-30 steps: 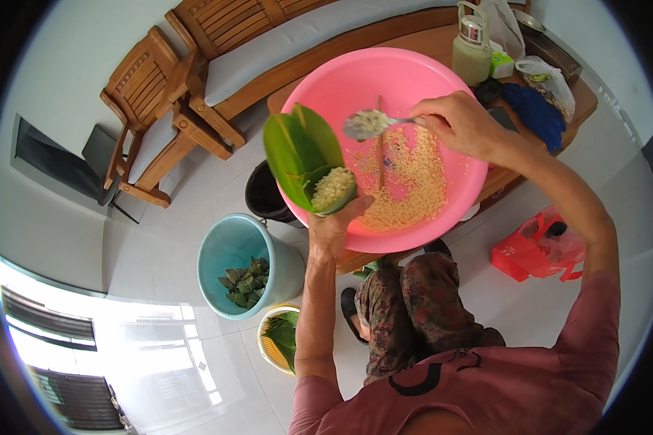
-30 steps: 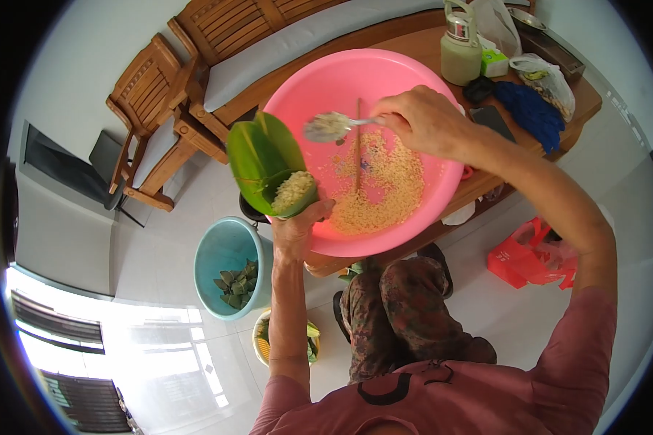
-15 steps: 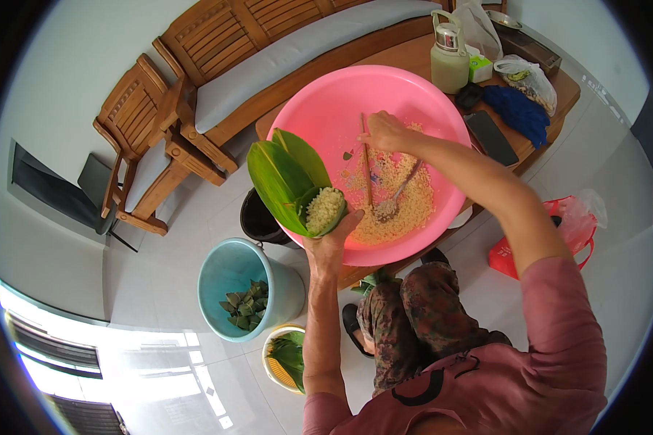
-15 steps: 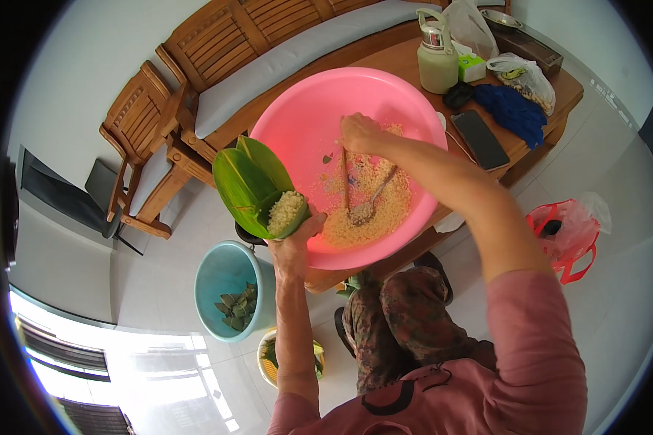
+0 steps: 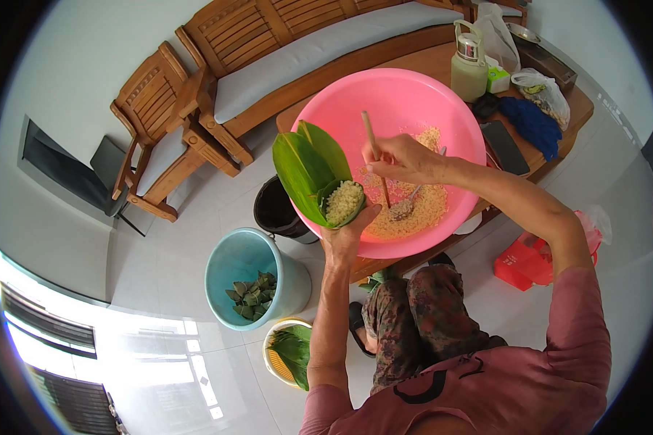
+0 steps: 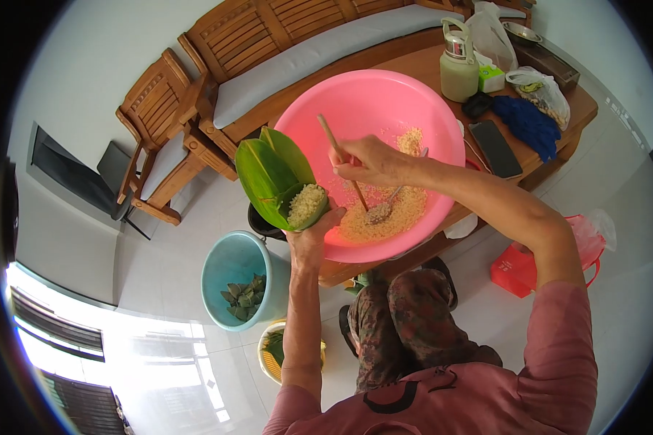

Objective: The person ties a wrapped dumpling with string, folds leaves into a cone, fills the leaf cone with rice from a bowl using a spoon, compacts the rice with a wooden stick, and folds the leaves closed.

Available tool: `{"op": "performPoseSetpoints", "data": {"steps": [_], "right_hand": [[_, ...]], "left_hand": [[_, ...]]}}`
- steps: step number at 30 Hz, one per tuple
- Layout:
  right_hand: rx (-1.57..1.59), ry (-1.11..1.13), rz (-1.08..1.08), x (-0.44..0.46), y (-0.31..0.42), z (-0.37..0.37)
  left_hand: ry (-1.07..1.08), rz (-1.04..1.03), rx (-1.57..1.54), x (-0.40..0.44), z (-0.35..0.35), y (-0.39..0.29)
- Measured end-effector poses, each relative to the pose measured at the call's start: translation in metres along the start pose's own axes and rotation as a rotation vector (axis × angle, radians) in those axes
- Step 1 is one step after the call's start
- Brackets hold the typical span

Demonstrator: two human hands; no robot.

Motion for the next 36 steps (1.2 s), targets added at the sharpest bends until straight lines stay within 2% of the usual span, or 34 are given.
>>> {"op": "performPoseSetpoints", "data": {"steps": [2,5,8,11,14,19,23,26,31,34,36], "right_hand": [[-0.009,0.169,-0.22,-0.007,-0.011,-0.007],[0.249,-0.231,-0.12,-0.011,0.031,0.047],[0.513,-0.408,0.154,-0.028,0.077,0.08],[0.67,-0.42,0.157,-0.038,0.07,0.061],[0.611,-0.445,0.156,-0.048,0.073,0.047],[0.456,-0.314,0.229,-0.058,0.09,0.026],[0.149,-0.118,0.28,-0.035,0.12,0.017],[0.164,-0.073,0.078,-0.018,0.114,0.028],[0.271,-0.193,0.168,0.0,0.148,0.053],[0.269,-0.102,0.103,0.004,0.144,0.044],[0.244,-0.059,-0.015,0.004,0.118,0.023]], "left_hand": [[0.005,0.016,-0.056,-0.001,0.0,0.004],[0.066,0.022,-0.158,0.0,-0.001,0.01],[0.093,0.057,-0.336,0.0,-0.003,0.015],[0.144,0.045,-0.323,0.001,-0.005,0.015],[0.21,0.031,-0.382,0.001,-0.01,0.012],[0.262,0.068,-0.431,0.002,-0.018,0.009],[0.291,0.05,-0.378,0.009,-0.029,0.001],[0.284,0.041,-0.258,0.012,-0.033,0.002],[0.259,0.023,-0.135,0.013,-0.039,-0.004],[0.255,0.021,-0.073,0.014,-0.039,-0.002],[0.255,0.006,-0.074,0.013,-0.041,-0.006]]}}
Point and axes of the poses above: each hand's wrist, its own x-axis towards the middle knuckle, its own z-axis out of the back of the hand, y = z × x, the point moved 8 cm from there along x, towards the middle knuckle, and after that the axes turned 15 degrees about x, right-handed, at the moved point
